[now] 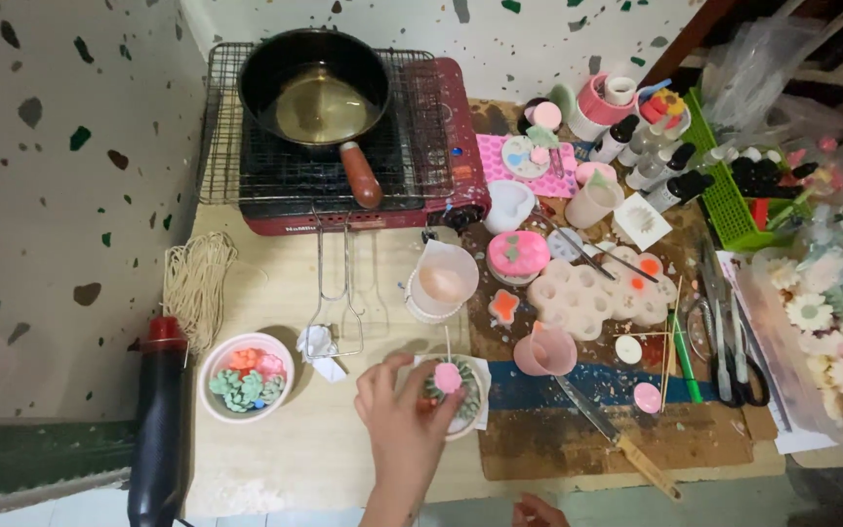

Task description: Assembling and decorating handmade candles with various wax components and melted wax.

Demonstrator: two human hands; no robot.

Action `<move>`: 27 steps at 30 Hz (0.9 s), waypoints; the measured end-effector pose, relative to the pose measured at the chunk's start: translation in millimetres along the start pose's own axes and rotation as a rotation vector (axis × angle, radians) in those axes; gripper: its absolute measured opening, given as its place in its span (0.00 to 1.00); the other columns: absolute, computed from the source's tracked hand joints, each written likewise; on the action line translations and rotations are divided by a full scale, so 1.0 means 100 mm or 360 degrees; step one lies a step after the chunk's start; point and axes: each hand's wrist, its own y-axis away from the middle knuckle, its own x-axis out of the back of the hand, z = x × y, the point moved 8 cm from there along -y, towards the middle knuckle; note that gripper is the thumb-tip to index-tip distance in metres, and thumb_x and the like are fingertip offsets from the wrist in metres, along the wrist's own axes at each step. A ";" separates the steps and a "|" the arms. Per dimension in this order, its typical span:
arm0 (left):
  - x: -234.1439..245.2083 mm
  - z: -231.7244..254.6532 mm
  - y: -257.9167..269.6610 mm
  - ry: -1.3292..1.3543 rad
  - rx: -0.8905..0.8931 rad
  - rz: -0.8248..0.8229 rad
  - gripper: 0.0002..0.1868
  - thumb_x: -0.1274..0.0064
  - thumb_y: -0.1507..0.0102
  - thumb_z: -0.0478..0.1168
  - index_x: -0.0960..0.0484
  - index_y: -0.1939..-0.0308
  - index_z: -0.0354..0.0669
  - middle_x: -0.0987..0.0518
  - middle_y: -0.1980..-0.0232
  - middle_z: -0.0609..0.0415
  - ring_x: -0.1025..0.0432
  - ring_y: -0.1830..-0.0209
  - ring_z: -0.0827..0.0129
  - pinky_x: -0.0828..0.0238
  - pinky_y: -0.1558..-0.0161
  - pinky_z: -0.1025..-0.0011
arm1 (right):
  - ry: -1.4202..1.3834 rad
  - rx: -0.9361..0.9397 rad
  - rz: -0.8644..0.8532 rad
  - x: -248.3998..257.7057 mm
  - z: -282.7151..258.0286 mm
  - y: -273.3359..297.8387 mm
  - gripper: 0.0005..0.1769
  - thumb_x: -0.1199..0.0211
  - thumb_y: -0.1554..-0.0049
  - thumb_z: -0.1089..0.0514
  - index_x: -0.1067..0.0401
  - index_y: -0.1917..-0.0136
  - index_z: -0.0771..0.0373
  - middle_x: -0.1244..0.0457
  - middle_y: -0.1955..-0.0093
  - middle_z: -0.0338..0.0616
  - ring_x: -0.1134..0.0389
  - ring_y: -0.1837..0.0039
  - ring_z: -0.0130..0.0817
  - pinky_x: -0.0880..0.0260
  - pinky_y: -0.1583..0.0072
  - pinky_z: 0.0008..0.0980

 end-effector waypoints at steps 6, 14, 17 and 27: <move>0.00 0.01 0.01 -0.0029 -0.0034 0.0004 0.25 0.27 0.54 0.47 0.13 0.54 0.47 0.25 0.45 0.52 0.36 0.41 0.53 0.42 0.44 0.55 | -0.0220 0.0245 0.0372 0.28 -0.35 0.44 0.23 0.27 0.51 0.63 0.24 0.41 0.65 0.27 0.63 0.50 0.30 0.69 0.31 0.26 0.62 0.34; -0.05 0.09 0.00 0.0081 -0.0149 -0.0049 0.24 0.28 0.52 0.43 0.13 0.52 0.45 0.23 0.46 0.54 0.34 0.42 0.56 0.40 0.43 0.59 | -0.0271 0.0375 0.0670 0.45 -1.50 1.04 0.22 0.30 0.50 0.63 0.25 0.42 0.66 0.28 0.61 0.49 0.33 0.71 0.28 0.29 0.64 0.33; -0.04 0.15 0.01 0.0042 -0.0214 -0.0040 0.23 0.28 0.53 0.43 0.14 0.55 0.43 0.22 0.48 0.54 0.32 0.43 0.56 0.38 0.43 0.58 | -0.0036 -0.0014 0.0190 0.39 -1.42 0.93 0.23 0.29 0.47 0.60 0.27 0.39 0.65 0.27 0.57 0.48 0.29 0.69 0.28 0.23 0.62 0.34; 0.07 0.21 0.09 0.0103 -0.0323 0.0078 0.22 0.29 0.54 0.37 0.15 0.56 0.41 0.20 0.51 0.54 0.28 0.47 0.56 0.31 0.48 0.63 | -0.0246 0.0410 0.0486 0.45 -1.14 1.02 0.27 0.25 0.56 0.65 0.25 0.42 0.64 0.28 0.59 0.49 0.27 0.68 0.30 0.22 0.60 0.33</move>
